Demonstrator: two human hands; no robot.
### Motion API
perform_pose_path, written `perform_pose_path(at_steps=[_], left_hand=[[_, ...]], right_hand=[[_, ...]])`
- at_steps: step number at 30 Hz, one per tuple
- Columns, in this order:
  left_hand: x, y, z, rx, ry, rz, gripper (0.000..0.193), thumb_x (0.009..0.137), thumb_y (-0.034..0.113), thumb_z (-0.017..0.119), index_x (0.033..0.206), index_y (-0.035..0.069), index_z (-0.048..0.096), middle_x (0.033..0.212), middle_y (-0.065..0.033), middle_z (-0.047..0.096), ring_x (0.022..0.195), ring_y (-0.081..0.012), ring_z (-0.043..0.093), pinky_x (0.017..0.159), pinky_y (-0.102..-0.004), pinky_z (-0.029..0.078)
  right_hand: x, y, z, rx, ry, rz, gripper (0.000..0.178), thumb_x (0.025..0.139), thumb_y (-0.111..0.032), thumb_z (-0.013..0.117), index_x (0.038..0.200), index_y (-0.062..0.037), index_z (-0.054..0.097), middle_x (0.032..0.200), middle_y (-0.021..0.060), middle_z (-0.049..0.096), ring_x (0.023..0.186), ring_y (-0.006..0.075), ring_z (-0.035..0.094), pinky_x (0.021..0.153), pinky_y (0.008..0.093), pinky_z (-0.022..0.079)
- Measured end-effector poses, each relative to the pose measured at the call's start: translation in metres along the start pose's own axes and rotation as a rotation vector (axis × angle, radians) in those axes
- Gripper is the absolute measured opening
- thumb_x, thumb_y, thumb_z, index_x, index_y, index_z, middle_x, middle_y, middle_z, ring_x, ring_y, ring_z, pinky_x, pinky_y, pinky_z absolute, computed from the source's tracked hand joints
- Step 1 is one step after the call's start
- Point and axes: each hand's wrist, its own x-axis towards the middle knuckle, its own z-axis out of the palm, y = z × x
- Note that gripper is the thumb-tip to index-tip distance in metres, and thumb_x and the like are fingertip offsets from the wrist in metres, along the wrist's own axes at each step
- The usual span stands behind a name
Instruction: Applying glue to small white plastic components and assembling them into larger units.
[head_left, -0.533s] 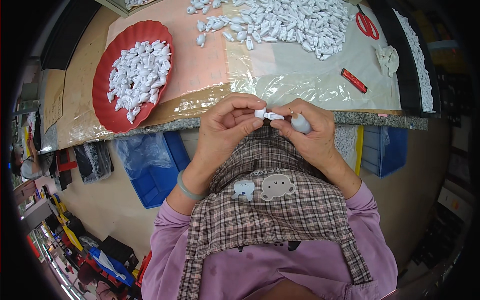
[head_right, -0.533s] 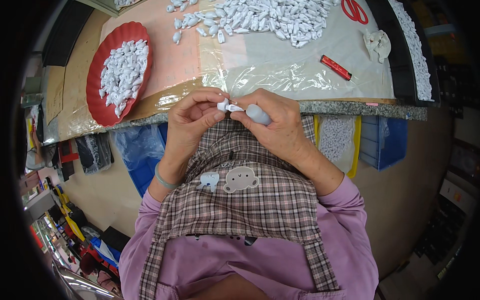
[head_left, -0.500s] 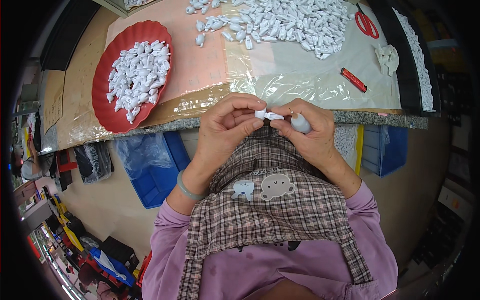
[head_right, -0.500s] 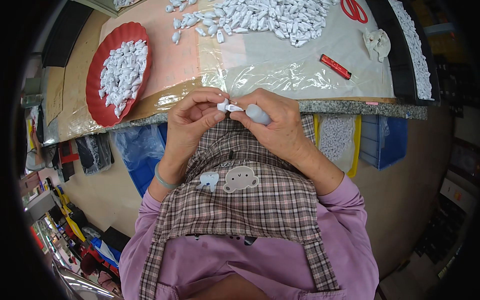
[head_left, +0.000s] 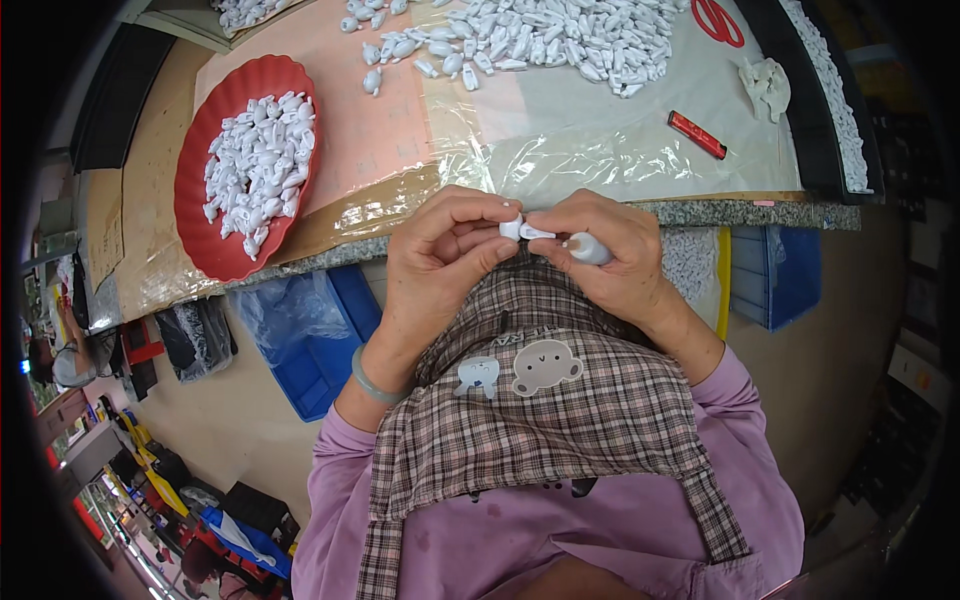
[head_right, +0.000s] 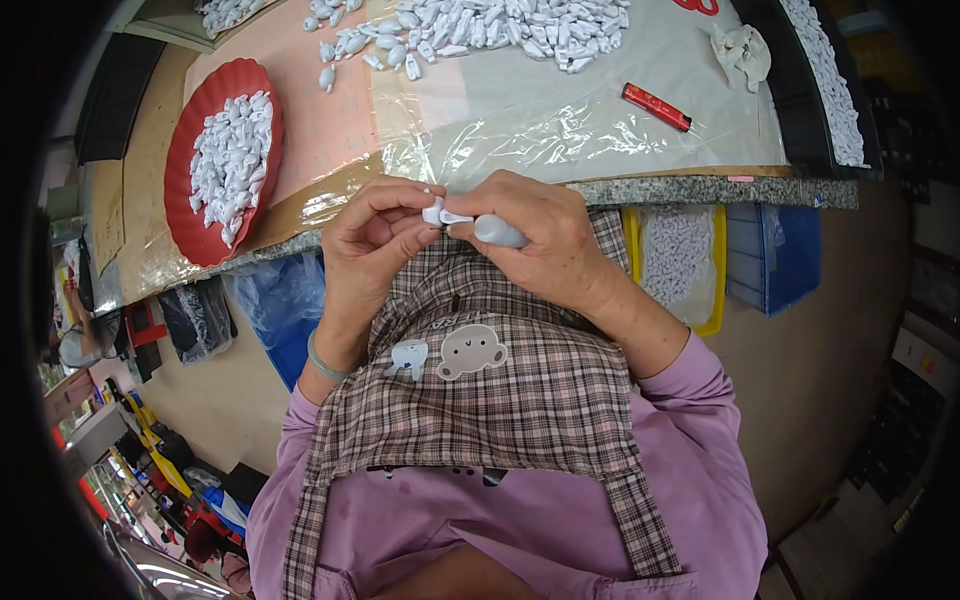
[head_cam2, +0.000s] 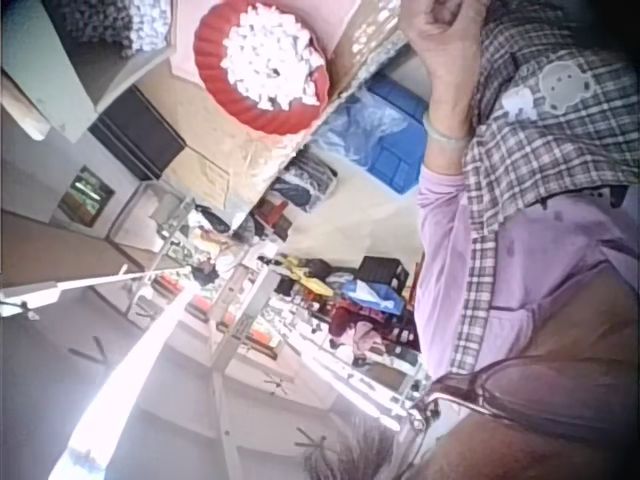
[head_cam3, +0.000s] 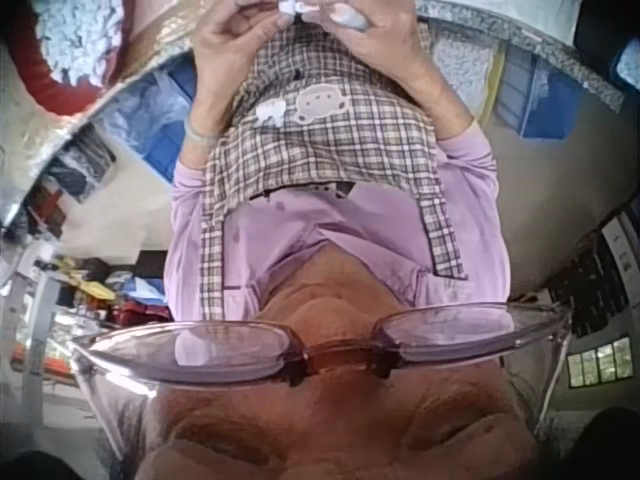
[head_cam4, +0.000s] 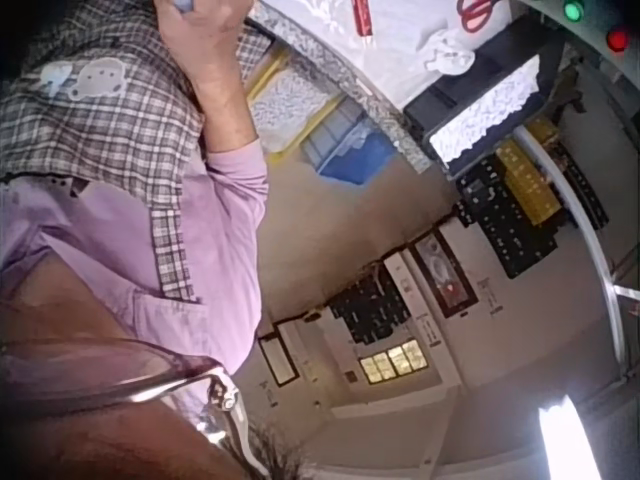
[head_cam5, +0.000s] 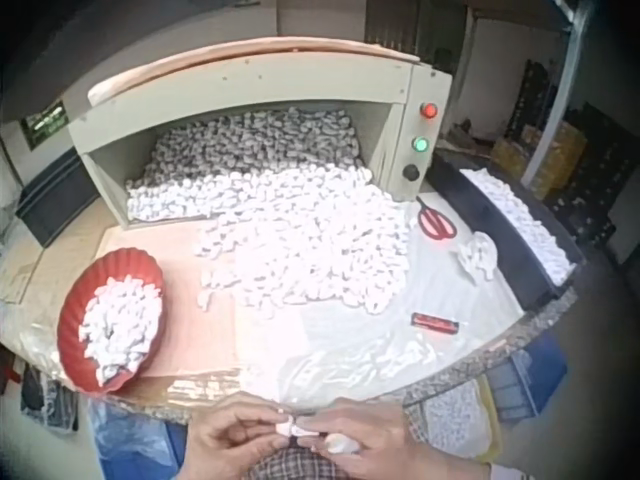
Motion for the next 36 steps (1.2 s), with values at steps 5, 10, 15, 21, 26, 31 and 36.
perform_pose_path(at_steps=[5, 10, 15, 21, 26, 31, 36], left_hand=[[0.000, 0.003, 0.009, 0.227, 0.010, 0.075, 0.026, 0.077, -0.014, 0.063, 0.101, -0.005, 0.063, 0.105, -0.0128, 0.058, 0.099, -0.0202, 0.062, 0.084, -0.0277, 0.056], [-0.006, -0.001, 0.012, 0.438, 0.082, 0.106, 0.024, 0.078, -0.016, 0.060, 0.100, -0.007, 0.062, 0.106, -0.0160, 0.058, 0.099, -0.0225, 0.061, 0.081, -0.0275, 0.055], [-0.019, -0.009, 0.010, 0.342, 0.174, -0.043, 0.041, 0.084, -0.009, 0.058, 0.123, -0.006, 0.047, 0.114, -0.0188, 0.058, 0.104, -0.0217, 0.059, 0.089, -0.0314, 0.050], [-0.022, -0.013, 0.006, 0.232, 0.068, -0.205, 0.033, 0.085, 0.003, 0.064, 0.115, -0.007, 0.054, 0.097, -0.0133, 0.062, 0.080, -0.0142, 0.060, 0.072, -0.0241, 0.050], [-0.022, -0.018, 0.010, 0.278, 0.065, -0.196, 0.028, 0.082, 0.001, 0.067, 0.108, -0.006, 0.059, 0.096, -0.0102, 0.062, 0.070, -0.0117, 0.059, 0.066, -0.0223, 0.050], [-0.021, -0.010, 0.012, 0.333, 0.060, -0.174, 0.027, 0.080, -0.003, 0.068, 0.106, -0.007, 0.062, 0.102, -0.0102, 0.060, 0.077, -0.0135, 0.061, 0.071, -0.0230, 0.052], [-0.022, 0.008, 0.024, 0.493, 0.060, -0.177, 0.032, 0.078, -0.009, 0.061, 0.110, -0.006, 0.063, 0.102, -0.0121, 0.061, 0.085, -0.0152, 0.063, 0.071, -0.0210, 0.050]], right_hand=[[-0.009, 0.004, 0.003, 0.023, 0.016, 0.059, 0.021, 0.071, 0.000, 0.075, 0.090, -0.0016, 0.067, 0.080, 0.0107, 0.067, 0.068, 0.0186, 0.065, 0.058, 0.0271, 0.049], [-0.015, 0.021, 0.018, 0.173, 0.140, -0.036, 0.021, 0.072, -0.003, 0.076, 0.090, -0.0035, 0.067, 0.079, 0.0104, 0.066, 0.070, 0.0205, 0.065, 0.060, 0.0285, 0.049], [-0.026, 0.023, 0.016, 0.243, 0.175, -0.024, 0.018, 0.074, -0.008, 0.075, 0.088, -0.0032, 0.065, 0.082, 0.0090, 0.065, 0.075, 0.0238, 0.065, 0.063, 0.0302, 0.050], [-0.039, 0.023, 0.003, 0.335, 0.144, 0.013, 0.018, 0.073, -0.009, 0.075, 0.087, -0.0030, 0.064, 0.081, 0.0089, 0.064, 0.075, 0.0243, 0.065, 0.064, 0.0316, 0.050], [-0.044, 0.026, 0.000, 0.337, 0.117, -0.036, 0.015, 0.076, -0.008, 0.073, 0.087, -0.0025, 0.064, 0.080, 0.0093, 0.065, 0.074, 0.0224, 0.066, 0.063, 0.0294, 0.050], [-0.042, 0.018, 0.002, 0.582, 0.079, 0.252, 0.014, 0.078, -0.009, 0.072, 0.085, -0.0004, 0.063, 0.073, 0.0113, 0.066, 0.065, 0.0171, 0.065, 0.056, 0.0299, 0.049], [-0.042, 0.019, 0.005, 0.334, 0.076, 0.189, 0.014, 0.079, -0.010, 0.072, 0.088, -0.0017, 0.065, 0.075, 0.0076, 0.066, 0.061, 0.0126, 0.064, 0.055, 0.0257, 0.048]])
